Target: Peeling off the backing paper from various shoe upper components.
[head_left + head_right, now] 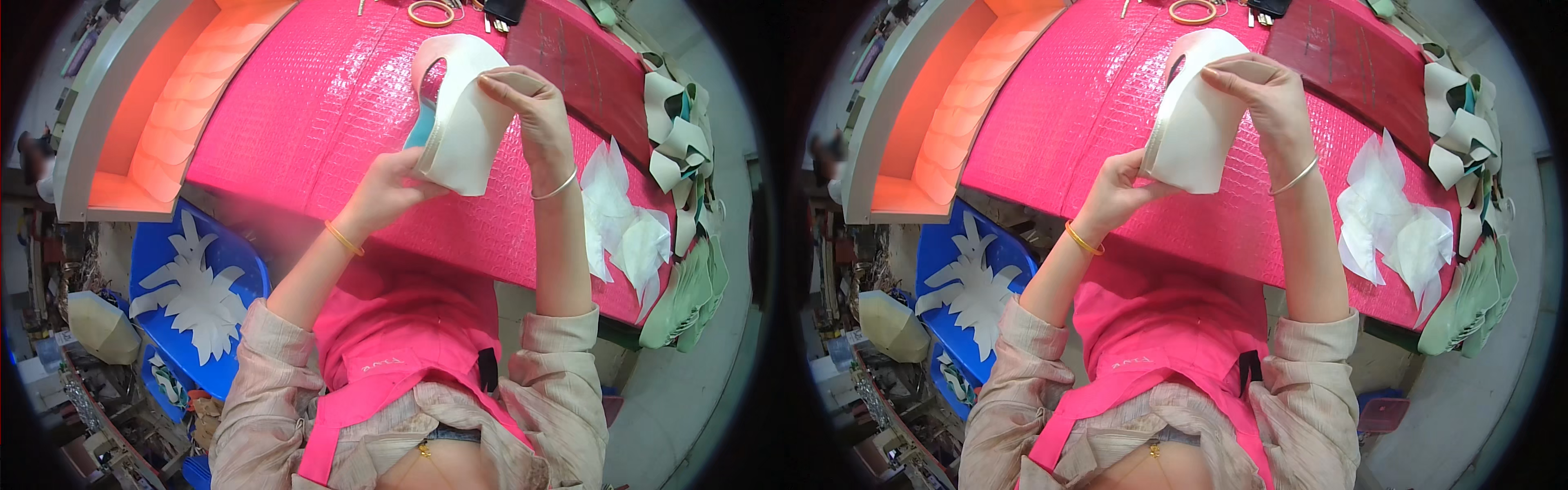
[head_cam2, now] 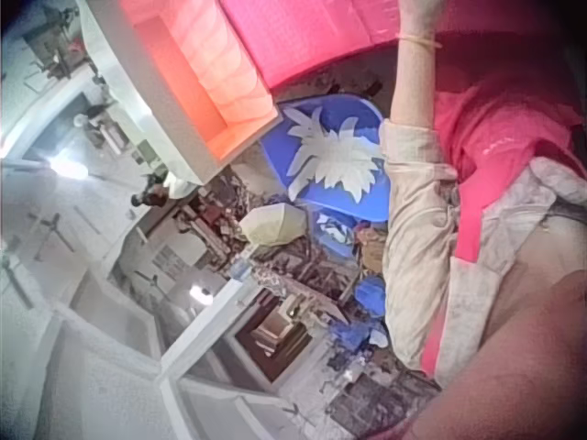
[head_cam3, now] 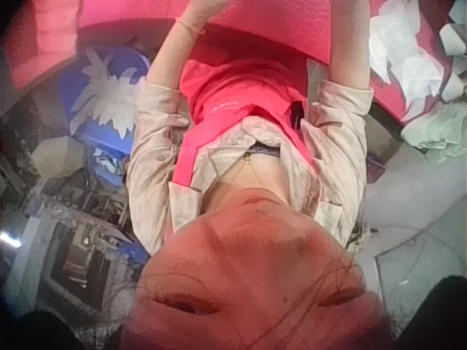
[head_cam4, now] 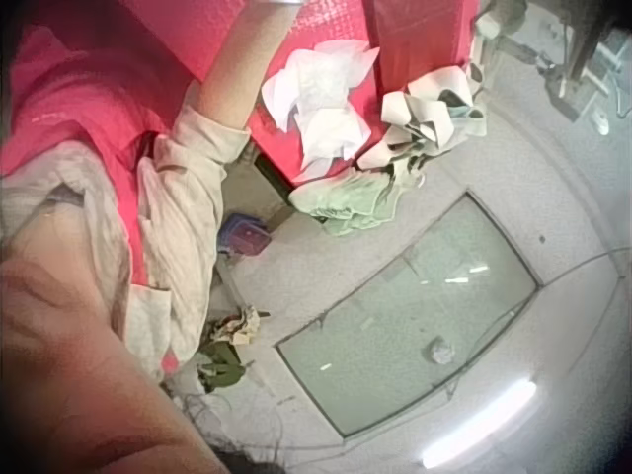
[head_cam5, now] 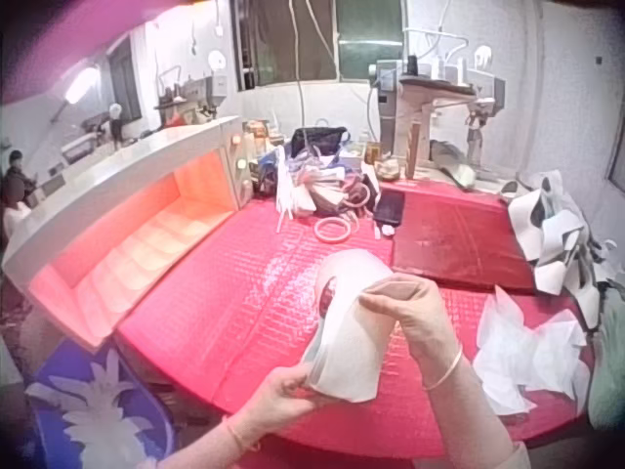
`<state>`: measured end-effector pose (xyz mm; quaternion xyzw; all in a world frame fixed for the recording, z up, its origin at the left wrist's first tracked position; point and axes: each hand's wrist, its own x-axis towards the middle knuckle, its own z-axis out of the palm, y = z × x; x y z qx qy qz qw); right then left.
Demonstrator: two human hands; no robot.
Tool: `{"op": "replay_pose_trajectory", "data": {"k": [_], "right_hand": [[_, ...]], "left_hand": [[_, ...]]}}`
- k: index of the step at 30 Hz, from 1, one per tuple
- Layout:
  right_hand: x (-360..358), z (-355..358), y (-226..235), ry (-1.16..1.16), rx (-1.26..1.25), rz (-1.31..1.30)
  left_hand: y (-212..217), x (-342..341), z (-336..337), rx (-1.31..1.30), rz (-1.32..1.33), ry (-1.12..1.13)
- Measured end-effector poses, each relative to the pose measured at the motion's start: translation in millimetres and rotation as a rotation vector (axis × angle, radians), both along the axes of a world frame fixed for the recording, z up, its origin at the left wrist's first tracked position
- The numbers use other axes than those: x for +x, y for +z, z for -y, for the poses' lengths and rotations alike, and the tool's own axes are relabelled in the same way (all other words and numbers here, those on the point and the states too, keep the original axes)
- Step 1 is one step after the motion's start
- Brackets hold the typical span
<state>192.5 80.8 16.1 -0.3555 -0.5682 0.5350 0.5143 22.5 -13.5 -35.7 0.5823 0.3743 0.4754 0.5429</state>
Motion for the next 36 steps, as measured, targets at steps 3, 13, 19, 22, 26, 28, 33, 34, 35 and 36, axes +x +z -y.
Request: {"op": "replay_pose_trajectory", "data": {"k": [3,13,19,22,26,28,33,34,35,36], "right_hand": [[-1.7,0.5,-13.5,0.010,-0.045,0.032],[-10.6,14.4,-27.8,0.047,-0.108,0.101],[-25.1,11.7,-30.1,-0.204,0.415,0.634],[-11.5,-41.4,-54.0,-0.451,0.244,0.519],[-4.9,21.3,-45.9,0.209,-0.605,-0.237],[-11.6,46.5,-49.9,0.101,-0.200,-0.005],[-13.2,11.2,-39.6,-0.227,-0.145,-0.093],[-12.6,6.4,-39.6,-0.303,-0.183,-0.127],[-13.2,3.3,-38.9,-0.380,-0.221,-0.161],[-15.3,1.3,-37.9,-0.376,-0.221,-0.160]], "left_hand": [[0.5,-4.2,7.3,0.052,-0.061,-0.010],[5.7,-6.6,10.5,-0.229,0.160,-0.079],[-0.8,14.1,-13.0,-0.261,0.377,0.065],[7.7,19.0,-4.1,-0.338,0.485,0.001],[1.2,13.9,7.3,-0.237,0.493,0.133],[-0.2,10.6,14.4,-0.255,0.335,0.065],[-13.7,12.2,31.0,-0.258,0.029,0.219],[-13.3,15.4,32.1,-0.258,0.030,0.224],[-11.8,18.6,33.2,-0.241,0.074,0.273],[-10.2,20.0,34.2,-0.224,0.118,0.321]]}}
